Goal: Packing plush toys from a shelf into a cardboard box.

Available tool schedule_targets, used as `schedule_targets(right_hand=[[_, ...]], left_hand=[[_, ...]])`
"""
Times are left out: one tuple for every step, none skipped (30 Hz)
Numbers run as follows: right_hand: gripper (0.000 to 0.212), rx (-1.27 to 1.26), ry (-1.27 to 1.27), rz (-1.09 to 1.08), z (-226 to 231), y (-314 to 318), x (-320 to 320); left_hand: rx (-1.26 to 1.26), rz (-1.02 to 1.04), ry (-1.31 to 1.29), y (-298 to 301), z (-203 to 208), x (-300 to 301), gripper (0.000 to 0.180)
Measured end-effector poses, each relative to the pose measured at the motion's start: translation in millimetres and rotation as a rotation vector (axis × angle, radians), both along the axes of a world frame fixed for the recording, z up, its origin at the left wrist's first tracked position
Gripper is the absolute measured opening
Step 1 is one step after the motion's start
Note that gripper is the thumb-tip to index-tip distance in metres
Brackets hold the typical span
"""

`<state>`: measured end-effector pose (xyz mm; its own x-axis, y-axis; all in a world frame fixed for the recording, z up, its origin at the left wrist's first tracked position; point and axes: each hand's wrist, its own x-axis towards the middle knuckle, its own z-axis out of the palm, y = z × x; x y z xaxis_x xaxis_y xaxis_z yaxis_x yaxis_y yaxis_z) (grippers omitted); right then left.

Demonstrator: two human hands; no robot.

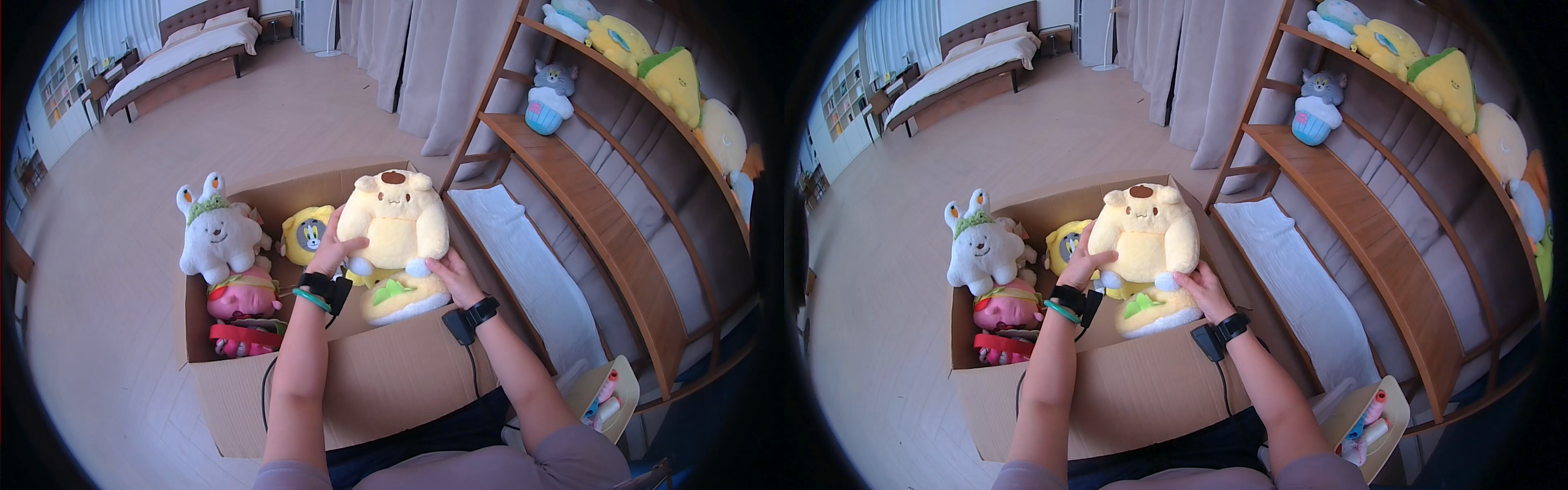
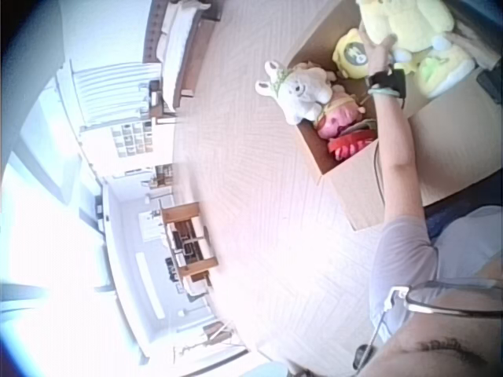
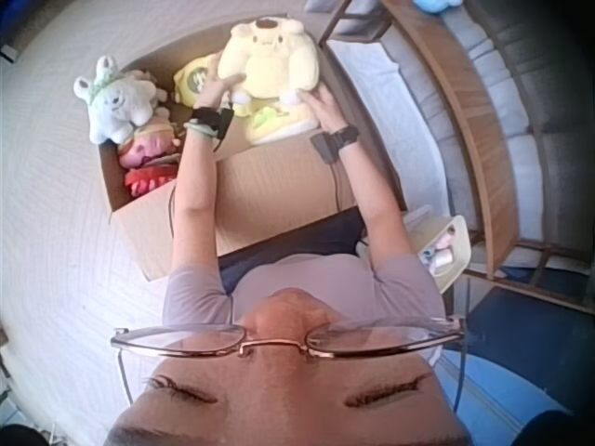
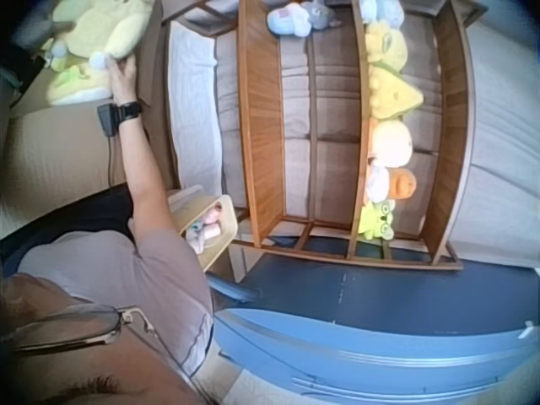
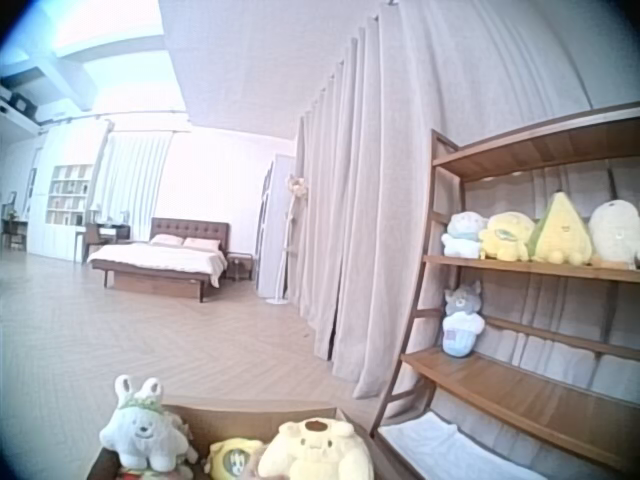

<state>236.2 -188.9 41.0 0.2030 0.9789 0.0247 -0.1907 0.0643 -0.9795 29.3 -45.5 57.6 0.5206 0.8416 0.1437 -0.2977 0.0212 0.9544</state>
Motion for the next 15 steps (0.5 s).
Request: schedule_targets(right_hand=[[0.048, -0.020, 0.011, -0.012, 0, 0, 0], [0.048, 0.004, 0.003, 0.003, 1, 0, -1], [0.048, 0.002, -0.007, -0.002, 1, 0, -1], [0.047, -0.026, -0.009, -0.020, 1, 0, -1], [0.047, 0.000, -0.015, -0.004, 0, 0, -1], [0.048, 0.004, -0.020, -0.020, 0, 0, -1], [0.048, 0.008, -0.023, -0.034, 0, 1, -1], [0.048, 0.005, -0.019, -0.025, -1, 1, 0], [0.048, -0.008, 0.005, -0.019, -1, 1, 0], [0.049, -0.042, 0.042, -0.029, -1, 1, 0], [0.051, -0.008, 0.046, -0.016, -1, 1, 0], [0.051, -0.006, 0.052, -0.003, 0, 1, 0], [0.052, -0.031, 0.019, -0.012, 0, 1, 0], [0.053, -0.093, -0.014, -0.049, 1, 1, 1], [0.055, -0.100, -0.047, -0.049, 1, 0, 1]], left_hand=[[0.000, -0.015, 0.020, 0, 0, -1, 0.078], [-0.012, -0.034, 0.065, 1, 1, -2, 0.077], [0.000, -0.030, 0.040, 1, 1, -2, 0.077], [0.017, -0.015, 0.057, 0, 1, -2, 0.074], [0.031, -0.004, 0.089, 0, 2, -2, 0.071], [0.033, 0.005, 0.076, -1, 1, 0, 0.071], [-0.005, 0.059, 0.121, -2, 1, 3, 0.068], [-0.056, 0.095, 0.156, -3, 0, 5, 0.066], [-0.050, 0.127, 0.170, -3, -1, 6, 0.066], [-0.064, 0.148, 0.207, -2, -1, 6, 0.063], [-0.108, 0.153, 0.252, -1, -2, 5, 0.062], [-0.076, 0.182, 0.251, 1, -2, 2, 0.062], [-0.076, 0.210, 0.268, 4, -2, 0, 0.060], [-0.087, 0.214, 0.267, 9, -2, -3, 0.057], [-0.044, 0.275, 0.265, 15, -1, -7, 0.051]])
